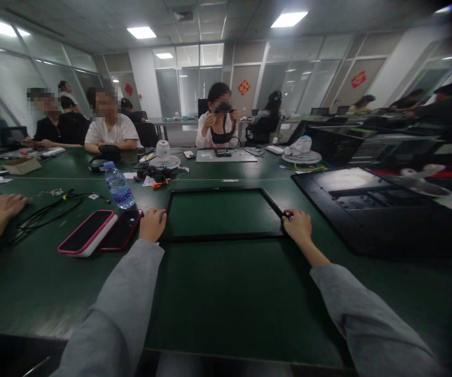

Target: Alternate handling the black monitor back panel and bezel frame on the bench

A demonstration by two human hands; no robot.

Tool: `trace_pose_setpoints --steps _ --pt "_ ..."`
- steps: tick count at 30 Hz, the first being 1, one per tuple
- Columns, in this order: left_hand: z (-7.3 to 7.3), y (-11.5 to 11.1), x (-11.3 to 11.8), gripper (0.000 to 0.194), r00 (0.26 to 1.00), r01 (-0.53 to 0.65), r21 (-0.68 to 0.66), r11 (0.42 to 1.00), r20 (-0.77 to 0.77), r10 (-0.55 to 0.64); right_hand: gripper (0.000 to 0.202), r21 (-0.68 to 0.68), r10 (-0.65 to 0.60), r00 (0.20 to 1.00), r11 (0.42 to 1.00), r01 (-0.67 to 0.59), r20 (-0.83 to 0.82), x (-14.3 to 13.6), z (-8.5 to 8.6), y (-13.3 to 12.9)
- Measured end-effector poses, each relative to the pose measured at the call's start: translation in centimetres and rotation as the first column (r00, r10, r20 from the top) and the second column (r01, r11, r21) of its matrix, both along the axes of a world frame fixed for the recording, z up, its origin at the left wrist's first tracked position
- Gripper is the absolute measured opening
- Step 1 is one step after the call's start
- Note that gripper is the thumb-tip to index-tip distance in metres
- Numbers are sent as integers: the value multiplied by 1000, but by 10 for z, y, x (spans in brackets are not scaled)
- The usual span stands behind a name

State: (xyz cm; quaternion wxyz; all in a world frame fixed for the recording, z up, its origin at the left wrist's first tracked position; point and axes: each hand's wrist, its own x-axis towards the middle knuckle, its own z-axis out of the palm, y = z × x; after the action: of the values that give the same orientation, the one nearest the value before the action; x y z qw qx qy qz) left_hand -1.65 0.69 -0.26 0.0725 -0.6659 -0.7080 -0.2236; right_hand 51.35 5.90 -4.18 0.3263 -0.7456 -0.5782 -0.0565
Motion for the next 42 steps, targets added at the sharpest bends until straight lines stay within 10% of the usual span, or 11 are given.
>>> trace_pose_setpoints --steps 23,42 --pt "18 -24 26 81 923 385 -307 870 109 -370 39 76 73 989 995 -64 -127 -3 10 -2" --pt "15 -12 20 42 914 399 -181 899 152 -375 35 132 193 975 975 -179 -107 -11 14 -5"
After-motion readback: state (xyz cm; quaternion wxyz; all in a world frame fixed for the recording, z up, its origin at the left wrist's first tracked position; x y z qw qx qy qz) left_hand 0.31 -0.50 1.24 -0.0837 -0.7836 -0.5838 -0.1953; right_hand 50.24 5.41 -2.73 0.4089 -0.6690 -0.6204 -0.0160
